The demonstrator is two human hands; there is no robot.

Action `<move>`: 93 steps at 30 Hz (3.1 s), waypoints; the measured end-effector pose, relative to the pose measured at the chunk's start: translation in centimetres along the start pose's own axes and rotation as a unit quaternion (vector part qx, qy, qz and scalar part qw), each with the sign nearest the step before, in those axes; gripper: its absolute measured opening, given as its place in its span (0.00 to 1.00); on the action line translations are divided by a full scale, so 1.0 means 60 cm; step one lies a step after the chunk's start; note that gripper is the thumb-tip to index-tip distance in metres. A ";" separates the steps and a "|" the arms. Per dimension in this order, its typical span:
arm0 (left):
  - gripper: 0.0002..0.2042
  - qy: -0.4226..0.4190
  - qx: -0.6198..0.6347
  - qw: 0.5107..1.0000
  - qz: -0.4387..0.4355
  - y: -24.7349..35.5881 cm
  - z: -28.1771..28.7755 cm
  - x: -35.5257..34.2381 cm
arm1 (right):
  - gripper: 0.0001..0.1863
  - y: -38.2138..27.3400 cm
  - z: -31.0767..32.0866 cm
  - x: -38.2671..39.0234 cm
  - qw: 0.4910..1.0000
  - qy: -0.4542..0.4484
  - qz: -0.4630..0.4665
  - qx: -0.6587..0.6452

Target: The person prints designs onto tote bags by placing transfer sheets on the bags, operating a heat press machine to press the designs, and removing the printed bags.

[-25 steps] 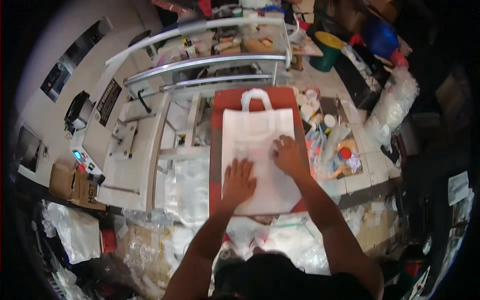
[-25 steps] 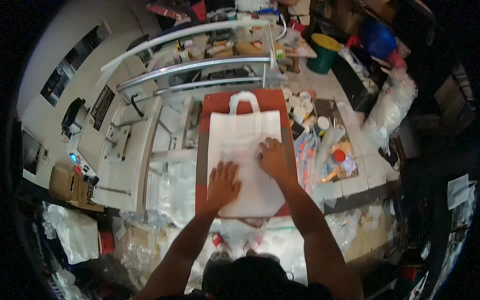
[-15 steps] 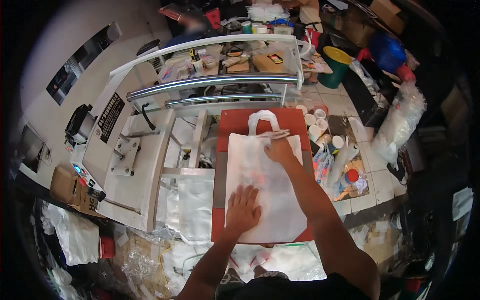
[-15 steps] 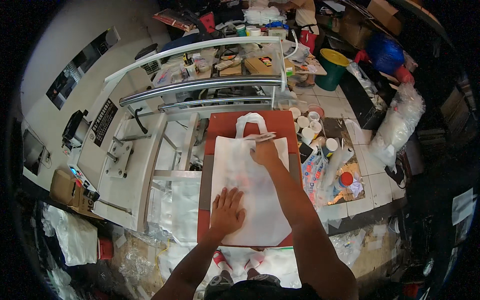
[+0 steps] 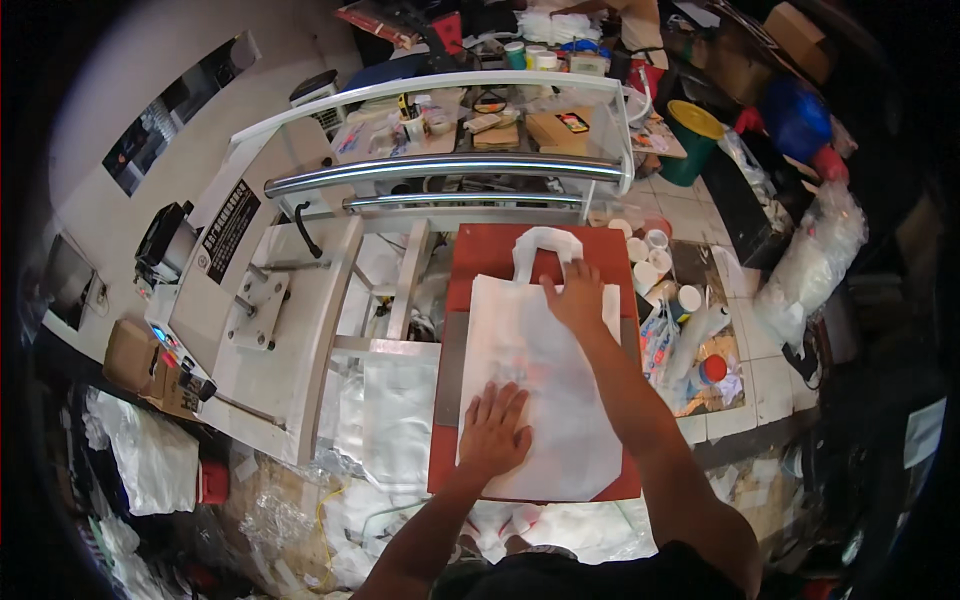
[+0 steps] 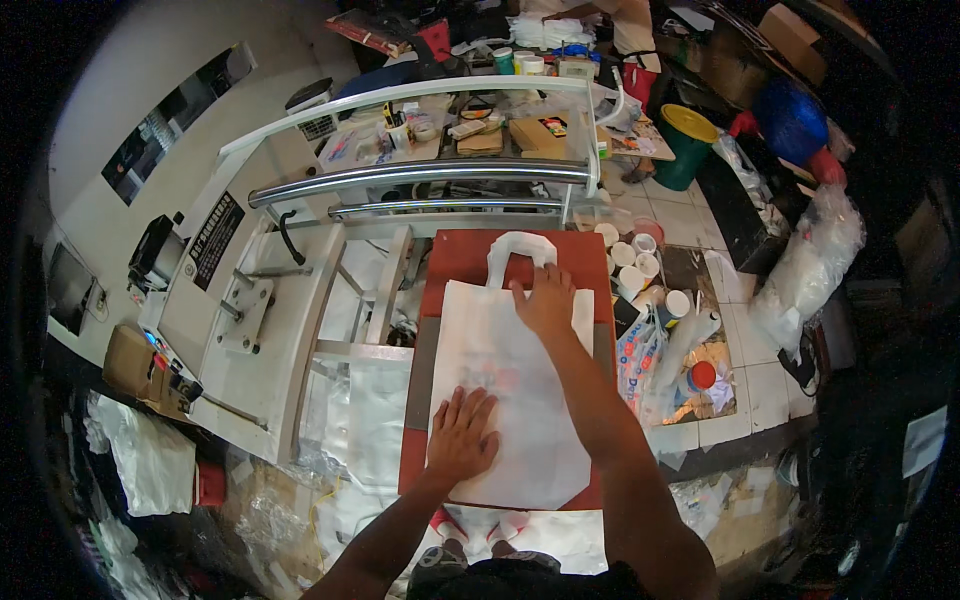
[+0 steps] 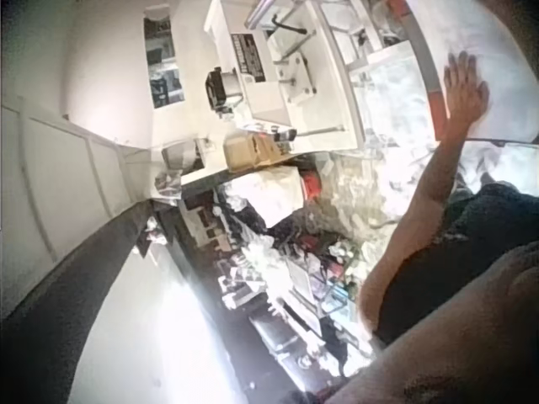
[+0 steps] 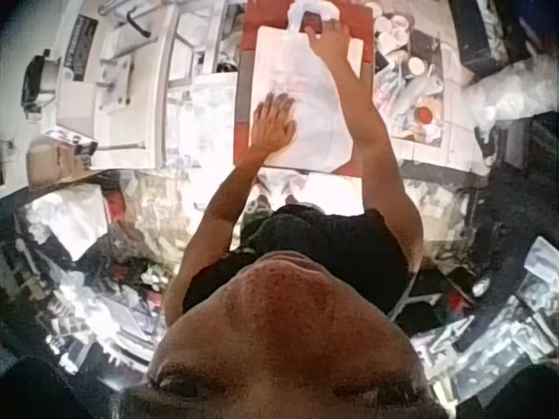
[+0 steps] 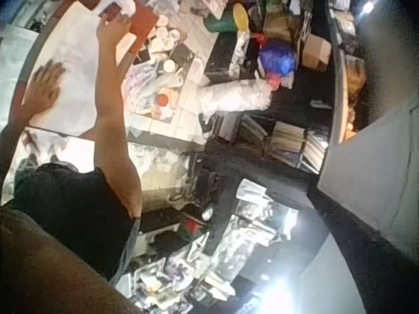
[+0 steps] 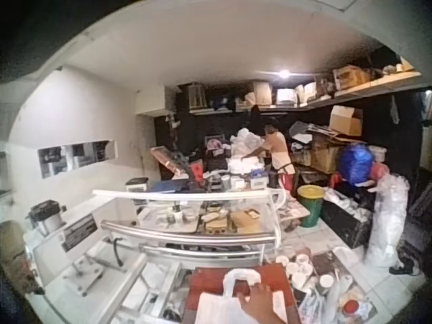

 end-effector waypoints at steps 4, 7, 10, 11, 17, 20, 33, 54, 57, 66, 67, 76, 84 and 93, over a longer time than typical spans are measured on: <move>0.29 -0.010 -0.006 1.000 -0.004 0.001 0.001 -0.004 | 0.44 0.018 -0.020 0.060 0.997 -0.007 -0.058 0.056; 0.29 -0.005 -0.013 1.000 -0.008 0.000 0.002 -0.010 | 0.51 0.009 -0.031 0.045 0.995 -0.035 -0.071 0.067; 0.29 -0.016 -0.007 1.000 -0.003 -0.002 -0.011 -0.010 | 0.56 0.011 -0.056 0.015 0.988 -0.043 -0.102 0.111; 0.29 -0.016 -0.004 1.000 -0.002 -0.003 -0.013 -0.010 | 0.56 0.014 -0.064 0.007 0.988 -0.043 -0.103 0.110; 0.29 -0.035 -0.015 0.999 0.005 0.003 -0.007 -0.002 | 0.61 0.003 -0.058 -0.038 0.981 -0.013 -0.166 0.094; 0.29 -0.016 -0.016 1.000 -0.007 0.005 -0.008 0.002 | 0.59 0.001 -0.046 -0.051 0.971 -0.061 -0.181 0.141; 0.29 0.040 -0.011 0.999 -0.025 -0.014 -0.016 0.015 | 0.19 0.191 0.272 0.424 0.917 0.304 -0.204 -0.159; 0.24 -0.187 0.195 0.923 0.273 -0.288 -0.119 0.909 | 0.23 0.152 -0.230 0.824 0.977 -0.192 -0.094 0.027; 0.25 -0.327 0.172 0.872 0.321 -0.271 -0.157 1.075 | 0.23 0.138 -0.344 0.774 0.967 -0.249 -0.039 0.046; 0.23 -0.339 0.164 0.848 0.372 -0.237 -0.229 1.314 | 0.21 0.238 -0.477 0.786 0.914 -0.341 -0.074 0.207; 0.23 -0.370 0.180 0.824 0.391 -0.235 -0.227 1.317 | 0.21 0.234 -0.478 0.783 0.912 -0.347 -0.077 0.207; 0.24 -0.295 0.231 0.850 0.369 -0.229 -0.232 1.206 | 0.21 0.251 -0.448 0.768 0.908 -0.357 -0.098 0.195; 0.23 -0.253 0.191 0.905 0.285 -0.225 -0.207 1.051 | 0.21 0.248 -0.405 0.739 0.908 -0.363 -0.108 0.180; 0.18 -0.211 0.270 0.896 0.283 -0.202 -0.203 0.880 | 0.21 0.275 -0.375 0.736 0.913 -0.362 -0.107 0.151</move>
Point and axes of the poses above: each hand's wrist, its own x-axis away from the middle knuckle, its own z-axis out of the back of the hand, y = z × x, the point moved 5 cm from there along -x, towards the middle knuckle, and after that the axes turned 8 degrees about -x, right-handed, at the moved point
